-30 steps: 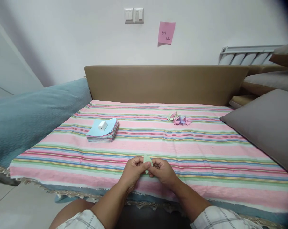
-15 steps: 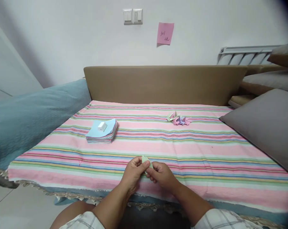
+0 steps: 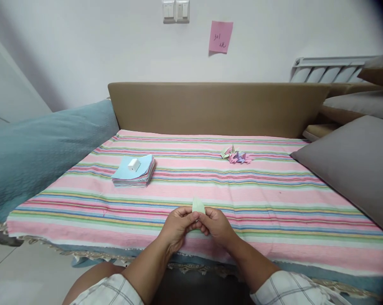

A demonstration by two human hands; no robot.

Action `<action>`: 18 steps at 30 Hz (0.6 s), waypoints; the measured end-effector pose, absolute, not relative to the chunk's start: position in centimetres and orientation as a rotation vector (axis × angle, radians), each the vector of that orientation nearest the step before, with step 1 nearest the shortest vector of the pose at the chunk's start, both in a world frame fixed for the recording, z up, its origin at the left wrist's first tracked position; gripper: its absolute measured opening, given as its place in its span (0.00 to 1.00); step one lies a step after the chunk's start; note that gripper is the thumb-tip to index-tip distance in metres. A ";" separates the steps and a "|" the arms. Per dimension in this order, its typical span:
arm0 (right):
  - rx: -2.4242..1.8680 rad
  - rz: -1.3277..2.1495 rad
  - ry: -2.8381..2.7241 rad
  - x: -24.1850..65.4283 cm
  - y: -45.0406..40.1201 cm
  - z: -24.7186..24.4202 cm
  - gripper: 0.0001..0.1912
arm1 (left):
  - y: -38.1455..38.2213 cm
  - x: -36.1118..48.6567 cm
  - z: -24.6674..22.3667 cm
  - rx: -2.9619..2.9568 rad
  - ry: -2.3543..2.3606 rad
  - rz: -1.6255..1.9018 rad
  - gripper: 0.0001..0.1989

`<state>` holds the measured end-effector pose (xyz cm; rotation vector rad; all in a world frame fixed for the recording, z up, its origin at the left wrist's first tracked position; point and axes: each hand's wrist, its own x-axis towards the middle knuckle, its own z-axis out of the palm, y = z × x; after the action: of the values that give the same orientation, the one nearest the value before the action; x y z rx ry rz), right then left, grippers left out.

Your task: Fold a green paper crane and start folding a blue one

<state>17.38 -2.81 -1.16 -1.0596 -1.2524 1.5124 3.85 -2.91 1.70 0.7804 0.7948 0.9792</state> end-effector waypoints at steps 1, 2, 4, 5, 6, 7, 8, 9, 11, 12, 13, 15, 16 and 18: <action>-1.048 1.518 -1.251 17.4 -2.8 -1.2 0.23 | -3.0 3.9 1.7 0.765 0.782 0.988 0.16; -1.034 1.520 -1.261 17.5 -2.8 -1.2 0.23 | -3.0 3.9 1.7 0.745 0.776 1.001 0.16; -1.006 1.514 -1.297 17.6 -2.9 -1.2 0.22 | -3.0 3.9 1.7 0.694 0.791 1.034 0.16; -0.991 1.500 -1.309 17.6 -2.9 -1.1 0.21 | -3.0 3.9 1.7 0.660 0.816 1.059 0.17; -0.979 1.479 -1.309 17.6 -3.0 -1.1 0.20 | -2.9 3.8 1.6 0.626 0.847 1.084 0.17; -0.973 1.454 -1.294 17.7 -3.0 -1.1 0.20 | -2.9 3.8 1.6 0.597 0.877 1.105 0.17; -0.970 1.429 -1.270 17.7 -3.0 -1.1 0.20 | -2.8 3.7 1.6 0.574 0.903 1.117 0.17; -0.970 1.409 -1.244 17.7 -3.0 -1.1 0.20 | -2.8 3.6 1.5 0.560 0.921 1.121 0.18; -0.977 1.397 -1.210 17.6 -2.9 -1.2 0.18 | -2.7 3.5 1.5 0.572 0.915 1.103 0.18; -0.981 1.400 -1.208 17.5 -2.9 -1.3 0.18 | -2.7 3.5 1.5 0.590 0.892 1.090 0.18; -0.982 1.401 -1.214 17.5 -2.8 -1.3 0.18 | -2.6 3.4 1.5 0.608 0.867 1.082 0.19; -0.970 1.411 -1.240 17.4 -2.8 -1.3 0.18 | -2.6 3.4 1.5 0.635 0.825 1.070 0.20; -0.956 1.424 -1.254 17.5 -2.8 -1.2 0.18 | -2.6 3.4 1.6 0.641 0.813 1.059 0.19; -0.917 1.449 -1.266 17.6 -2.9 -1.0 0.18 | -2.6 3.4 1.7 0.636 0.789 1.026 0.17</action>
<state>17.65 -2.86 -0.99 -0.9175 -1.2664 1.4493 3.37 -2.60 1.69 0.6361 0.7893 1.0258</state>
